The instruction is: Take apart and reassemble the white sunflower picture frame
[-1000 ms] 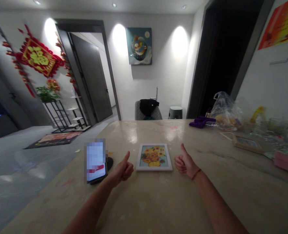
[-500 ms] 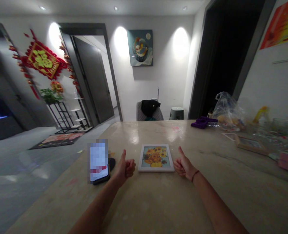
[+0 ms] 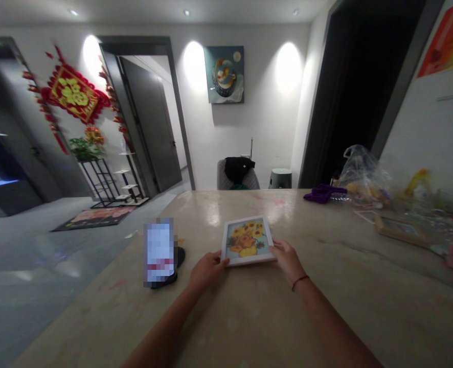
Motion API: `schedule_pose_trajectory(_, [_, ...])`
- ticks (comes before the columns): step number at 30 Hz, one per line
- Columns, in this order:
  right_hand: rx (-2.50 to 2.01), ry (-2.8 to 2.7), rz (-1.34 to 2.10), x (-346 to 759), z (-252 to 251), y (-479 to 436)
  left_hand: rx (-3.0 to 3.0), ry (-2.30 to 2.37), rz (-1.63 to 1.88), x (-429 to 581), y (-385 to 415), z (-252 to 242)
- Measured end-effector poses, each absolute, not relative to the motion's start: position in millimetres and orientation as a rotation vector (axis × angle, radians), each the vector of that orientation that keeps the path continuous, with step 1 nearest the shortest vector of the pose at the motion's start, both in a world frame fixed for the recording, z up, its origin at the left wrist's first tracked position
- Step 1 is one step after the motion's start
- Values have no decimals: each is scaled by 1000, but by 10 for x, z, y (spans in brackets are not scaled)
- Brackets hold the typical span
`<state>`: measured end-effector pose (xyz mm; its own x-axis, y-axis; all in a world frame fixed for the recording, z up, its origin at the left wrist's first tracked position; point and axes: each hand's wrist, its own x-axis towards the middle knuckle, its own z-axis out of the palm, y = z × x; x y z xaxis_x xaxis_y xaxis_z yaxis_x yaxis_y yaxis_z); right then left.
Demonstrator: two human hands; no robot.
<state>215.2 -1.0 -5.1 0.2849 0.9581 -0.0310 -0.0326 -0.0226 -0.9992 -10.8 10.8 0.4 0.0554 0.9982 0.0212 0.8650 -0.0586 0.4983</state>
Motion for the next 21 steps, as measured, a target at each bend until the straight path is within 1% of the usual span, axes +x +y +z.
schedule_pose_trajectory(3, [-1091, -714, 1263, 2103, 7, -48, 1935, 1848, 538, -113, 114, 18])
schedule_pose_trajectory(6, [-967, -681, 1361, 2066, 23, -65, 2106, 1885, 734, -54, 43, 66])
schedule_pose_trajectory(8, [-947, -654, 1383, 2041, 31, -71, 2346, 1817, 904, 22, -32, 103])
schedule_pose_trajectory(11, [-918, -623, 1373, 1972, 73, -112, 2539, 1573, 862, 164, -139, 131])
schedule_pose_trajectory(13, [-871, -669, 1369, 1898, 125, -169, 2523, 1495, 850, 243, -188, 131])
schedule_pose_trajectory(21, [-652, -834, 1415, 1696, 264, -306, 2333, 1387, 1043, 263, -250, 176])
